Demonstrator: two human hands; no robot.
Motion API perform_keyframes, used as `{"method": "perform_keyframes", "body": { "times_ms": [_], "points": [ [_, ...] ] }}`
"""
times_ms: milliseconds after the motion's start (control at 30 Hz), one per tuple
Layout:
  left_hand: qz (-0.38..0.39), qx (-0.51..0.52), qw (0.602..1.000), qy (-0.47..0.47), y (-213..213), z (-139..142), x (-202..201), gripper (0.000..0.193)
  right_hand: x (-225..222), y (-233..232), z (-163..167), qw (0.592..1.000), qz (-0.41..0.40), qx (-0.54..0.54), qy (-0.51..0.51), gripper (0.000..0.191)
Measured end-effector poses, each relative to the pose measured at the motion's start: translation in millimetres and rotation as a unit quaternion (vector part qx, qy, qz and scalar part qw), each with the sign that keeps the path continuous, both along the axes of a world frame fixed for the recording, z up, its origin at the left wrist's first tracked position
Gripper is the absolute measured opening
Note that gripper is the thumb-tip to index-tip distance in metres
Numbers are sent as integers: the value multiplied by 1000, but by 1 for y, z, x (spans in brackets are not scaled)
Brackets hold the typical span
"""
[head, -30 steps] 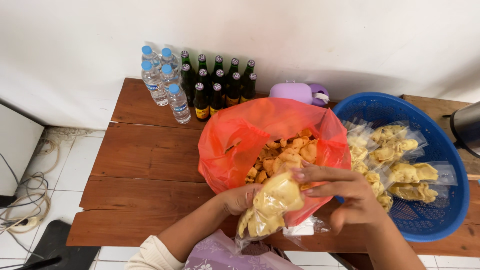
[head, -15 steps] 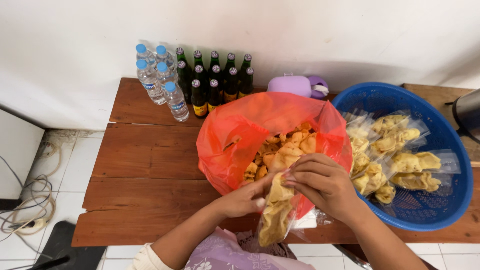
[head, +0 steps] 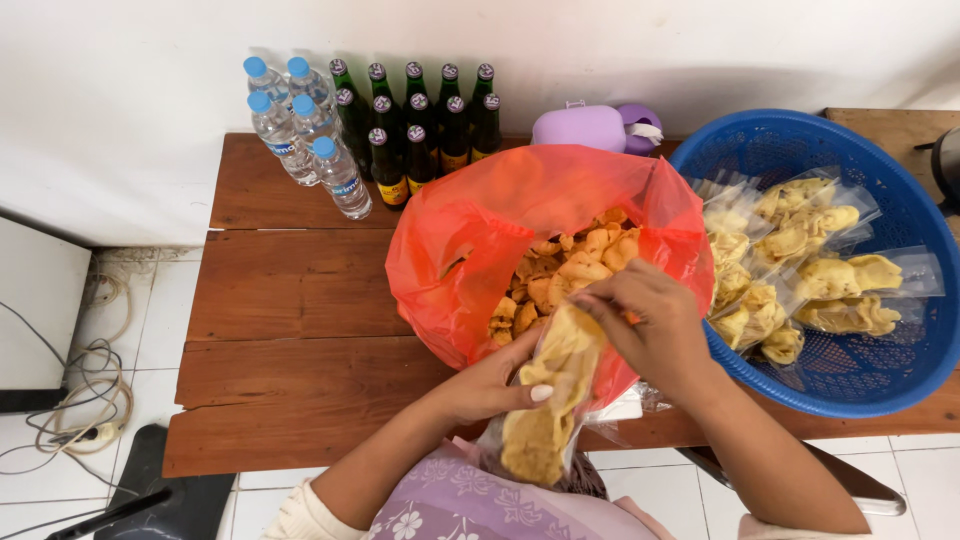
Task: The person takes fried snack pieces one at a time from a large red plastic bag and inserts them into small clear plastic bags, opening each bag by hand and placing the filled bags into a blue basket beside the table. Bottles of water and other drinks sit on the table in the background.
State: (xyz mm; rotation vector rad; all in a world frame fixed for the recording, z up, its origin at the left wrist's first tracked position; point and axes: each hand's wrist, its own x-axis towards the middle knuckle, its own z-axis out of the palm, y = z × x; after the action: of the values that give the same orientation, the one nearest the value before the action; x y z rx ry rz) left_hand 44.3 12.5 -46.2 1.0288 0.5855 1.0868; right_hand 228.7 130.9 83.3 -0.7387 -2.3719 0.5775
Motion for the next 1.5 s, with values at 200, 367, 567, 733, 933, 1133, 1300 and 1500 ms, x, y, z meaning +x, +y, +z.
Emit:
{"method": "perform_keyframes", "body": {
  "times_ms": [200,367,567,733,933,1133,1300,1500],
  "points": [
    [-65,-116,991,-31,9,-2,-14,79,15,36,12,938,69,-340,-17,22],
    [-148,-149,976,-60,17,-14,-29,69,22,48,22,915,126,-346,-163,35],
    [-179,-95,979,7,29,-31,-29,63,28,50,15,914,128,-341,-178,42],
    [-204,-73,974,-65,28,-39,-31,71,51,62,3,907,211,-365,0,36],
    [-183,-9,983,26,33,-37,-21,75,63,69,-15,905,287,-309,54,25],
    [-122,-9,992,37,28,-9,-15,73,59,65,-11,889,178,-418,55,23],
    [-51,-9,994,98,25,13,-8,74,45,57,-7,884,49,-465,0,30],
    [-18,20,981,192,14,18,-6,72,40,52,12,905,131,-396,-88,36]
  ]
}}
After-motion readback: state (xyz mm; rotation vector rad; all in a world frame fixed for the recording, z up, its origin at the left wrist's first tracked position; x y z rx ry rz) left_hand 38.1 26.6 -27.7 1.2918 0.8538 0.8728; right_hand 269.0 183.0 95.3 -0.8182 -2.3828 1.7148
